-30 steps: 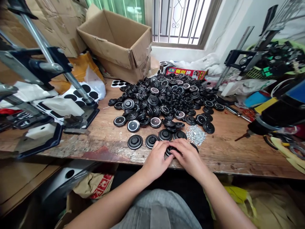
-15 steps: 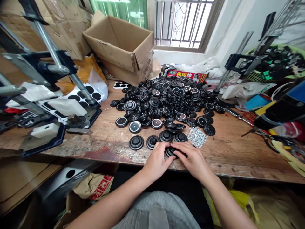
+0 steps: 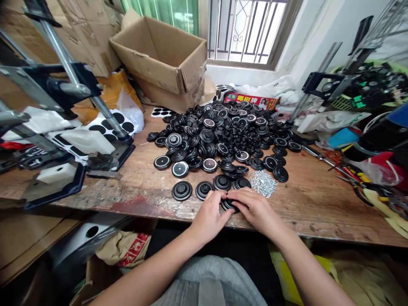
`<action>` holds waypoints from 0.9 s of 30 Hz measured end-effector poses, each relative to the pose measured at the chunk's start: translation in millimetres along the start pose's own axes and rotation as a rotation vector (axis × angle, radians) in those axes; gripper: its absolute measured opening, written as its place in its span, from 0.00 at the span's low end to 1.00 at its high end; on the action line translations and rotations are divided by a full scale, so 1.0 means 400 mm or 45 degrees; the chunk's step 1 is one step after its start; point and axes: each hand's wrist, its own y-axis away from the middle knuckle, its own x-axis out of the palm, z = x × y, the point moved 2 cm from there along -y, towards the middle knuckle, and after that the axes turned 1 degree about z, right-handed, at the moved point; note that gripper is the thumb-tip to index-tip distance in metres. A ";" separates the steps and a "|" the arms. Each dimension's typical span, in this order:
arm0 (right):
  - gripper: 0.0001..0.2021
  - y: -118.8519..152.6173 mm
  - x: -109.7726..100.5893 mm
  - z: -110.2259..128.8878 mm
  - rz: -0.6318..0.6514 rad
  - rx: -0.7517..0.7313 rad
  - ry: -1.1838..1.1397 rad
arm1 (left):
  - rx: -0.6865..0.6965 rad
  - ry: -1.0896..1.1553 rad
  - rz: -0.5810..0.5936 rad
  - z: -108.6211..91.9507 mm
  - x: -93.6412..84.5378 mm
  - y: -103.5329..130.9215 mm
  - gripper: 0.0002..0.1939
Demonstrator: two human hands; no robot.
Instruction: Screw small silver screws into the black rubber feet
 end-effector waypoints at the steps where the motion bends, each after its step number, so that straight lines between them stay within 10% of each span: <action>1: 0.14 -0.001 -0.002 -0.002 0.012 -0.016 -0.011 | -0.007 0.006 -0.003 0.000 0.000 0.000 0.17; 27: 0.19 0.032 0.008 0.027 -0.111 0.107 0.164 | -0.004 -0.005 -0.009 0.002 -0.001 -0.001 0.14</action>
